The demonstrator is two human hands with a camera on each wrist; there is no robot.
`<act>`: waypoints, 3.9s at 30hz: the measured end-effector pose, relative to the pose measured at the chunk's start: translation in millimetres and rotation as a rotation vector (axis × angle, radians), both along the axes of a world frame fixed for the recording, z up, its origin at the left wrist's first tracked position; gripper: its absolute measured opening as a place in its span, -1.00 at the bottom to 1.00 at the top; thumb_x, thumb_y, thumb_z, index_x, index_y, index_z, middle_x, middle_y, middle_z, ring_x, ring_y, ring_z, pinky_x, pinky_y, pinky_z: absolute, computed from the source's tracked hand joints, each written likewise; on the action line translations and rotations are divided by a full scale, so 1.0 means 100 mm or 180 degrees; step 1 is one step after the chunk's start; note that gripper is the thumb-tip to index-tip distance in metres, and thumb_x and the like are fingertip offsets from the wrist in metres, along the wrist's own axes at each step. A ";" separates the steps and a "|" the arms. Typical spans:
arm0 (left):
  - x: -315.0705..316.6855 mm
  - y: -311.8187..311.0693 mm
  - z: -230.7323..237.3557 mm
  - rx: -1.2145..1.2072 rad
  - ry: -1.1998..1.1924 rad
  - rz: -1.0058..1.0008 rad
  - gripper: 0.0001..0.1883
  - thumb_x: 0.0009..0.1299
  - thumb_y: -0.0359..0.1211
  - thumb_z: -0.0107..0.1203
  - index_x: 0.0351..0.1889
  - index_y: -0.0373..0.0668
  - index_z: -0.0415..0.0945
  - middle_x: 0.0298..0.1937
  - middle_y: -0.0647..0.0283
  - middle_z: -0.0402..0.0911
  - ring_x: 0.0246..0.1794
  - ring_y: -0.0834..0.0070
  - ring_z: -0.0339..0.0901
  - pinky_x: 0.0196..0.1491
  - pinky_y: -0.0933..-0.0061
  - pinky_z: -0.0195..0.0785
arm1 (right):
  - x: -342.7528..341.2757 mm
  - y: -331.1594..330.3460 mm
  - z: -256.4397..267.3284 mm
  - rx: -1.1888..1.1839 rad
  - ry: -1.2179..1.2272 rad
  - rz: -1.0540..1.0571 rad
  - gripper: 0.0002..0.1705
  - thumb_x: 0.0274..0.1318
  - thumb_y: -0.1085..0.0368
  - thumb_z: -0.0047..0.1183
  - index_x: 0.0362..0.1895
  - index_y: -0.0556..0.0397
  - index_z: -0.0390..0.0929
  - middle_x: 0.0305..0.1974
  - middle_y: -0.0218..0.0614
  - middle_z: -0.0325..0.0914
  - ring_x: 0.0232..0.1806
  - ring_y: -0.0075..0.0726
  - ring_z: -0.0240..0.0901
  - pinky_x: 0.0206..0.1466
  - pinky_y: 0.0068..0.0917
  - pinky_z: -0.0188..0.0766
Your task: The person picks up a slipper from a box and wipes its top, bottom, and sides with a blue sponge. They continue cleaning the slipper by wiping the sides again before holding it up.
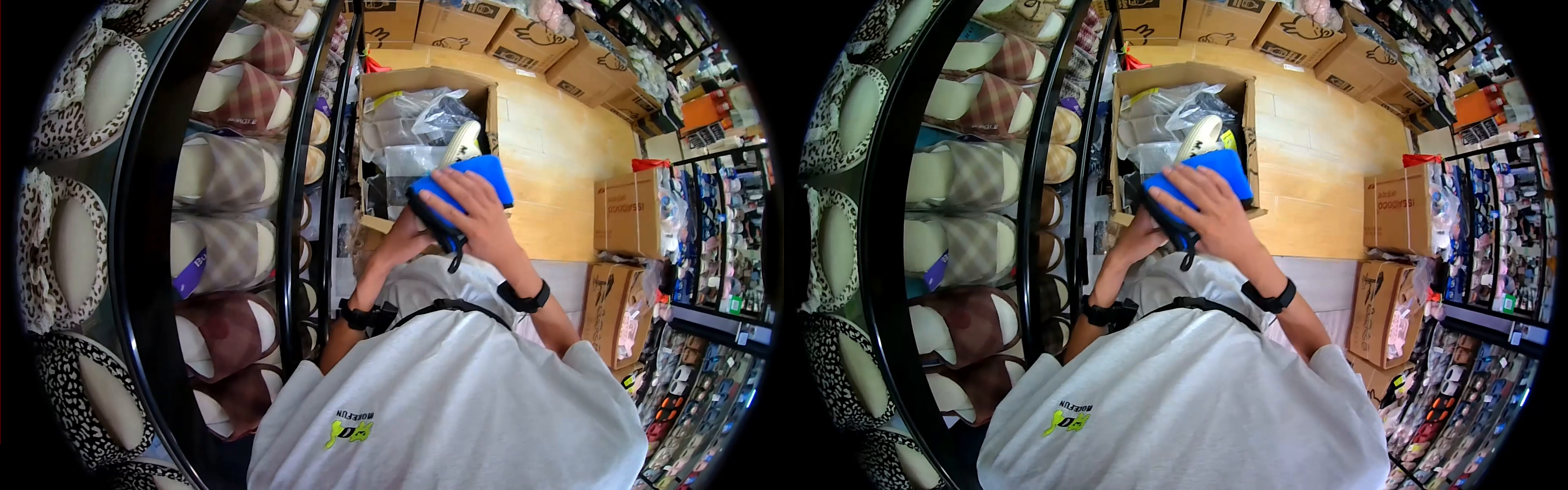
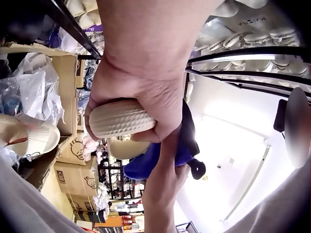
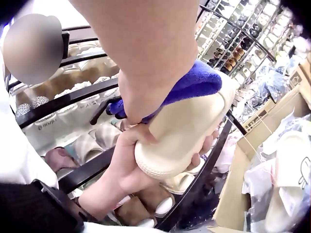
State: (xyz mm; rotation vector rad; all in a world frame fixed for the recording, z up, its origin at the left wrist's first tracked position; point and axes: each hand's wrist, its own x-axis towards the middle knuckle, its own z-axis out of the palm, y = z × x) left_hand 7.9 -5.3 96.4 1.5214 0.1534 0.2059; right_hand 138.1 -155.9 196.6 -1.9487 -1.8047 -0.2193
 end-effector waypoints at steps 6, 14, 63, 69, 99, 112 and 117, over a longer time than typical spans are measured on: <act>0.15 -0.01 0.15 -0.0232 0.0201 0.0283 -0.10 0.28 -0.42 0.45 0.59 -0.33 0.28 0.49 -0.05 0.52 0.55 0.15 0.44 0.60 0.15 0.26 | 0.06 0.02 0.14 0.0189 0.0088 -0.0185 -0.06 -0.01 0.26 0.25 0.59 -0.24 0.50 0.61 -0.12 0.38 0.62 0.07 0.32 0.66 0.10 0.18; 0.09 -0.08 0.49 0.0421 -0.0488 0.0500 -0.04 0.21 -0.45 0.32 0.65 -0.36 0.24 0.60 -0.13 0.44 0.59 0.15 0.40 0.69 0.23 0.13 | 0.29 0.07 0.25 0.0522 -0.0138 0.0266 -0.26 0.19 0.18 0.32 0.50 -0.11 0.63 0.52 0.00 0.50 0.56 0.22 0.41 0.62 0.08 0.21; -1.54 -1.41 1.13 0.0129 -0.0619 0.1265 0.09 0.22 -0.56 0.16 0.81 -0.27 -0.03 0.62 0.04 0.40 0.61 0.32 0.34 0.62 0.33 0.19 | -0.60 -0.40 0.90 0.0691 -0.0218 0.1135 -0.34 0.38 0.01 0.29 0.48 -0.03 0.61 0.53 0.07 0.48 0.57 0.29 0.37 0.62 0.24 0.16; -1.17 -1.33 0.76 0.0036 -0.0382 0.0935 -0.10 0.26 -0.54 0.21 0.65 -0.32 0.18 0.48 0.01 0.52 0.47 0.33 0.48 0.53 0.30 0.33 | -0.59 -0.82 0.68 0.0176 -0.0675 0.1243 -0.38 0.28 0.24 0.22 0.45 -0.22 0.66 0.53 -0.06 0.52 0.55 0.14 0.45 0.63 0.15 0.17; 0.18 -0.94 0.91 0.0159 -0.0498 -0.0627 -0.06 0.14 -0.56 0.20 0.62 -0.27 0.29 0.40 -0.08 0.58 0.46 0.15 0.53 0.53 0.21 0.33 | -0.40 -1.20 0.81 0.0430 -0.0083 -0.1627 -0.31 0.25 0.12 0.31 0.48 -0.13 0.64 0.54 0.02 0.46 0.57 0.17 0.39 0.62 0.16 0.19; 0.03 -0.92 0.75 0.0217 -0.0708 -0.1044 -0.09 0.22 -0.59 0.39 0.58 -0.30 0.25 0.48 -0.07 0.52 0.57 0.11 0.43 0.57 0.13 0.31 | -0.96 -1.14 0.82 0.0487 -0.0414 -0.1824 -0.22 0.14 0.21 0.23 0.53 -0.21 0.59 0.57 -0.06 0.45 0.58 0.06 0.40 0.64 0.10 0.18; 0.03 -0.90 0.51 0.0510 -0.0805 -0.1278 -0.11 0.33 -0.40 0.45 0.62 -0.28 0.25 0.55 -0.08 0.46 0.58 0.08 0.43 0.58 0.12 0.29 | -1.08 -1.24 0.75 0.0305 -0.0568 -0.1696 -0.23 0.15 0.19 0.21 0.52 -0.24 0.60 0.57 -0.07 0.45 0.57 0.02 0.41 0.66 0.05 0.17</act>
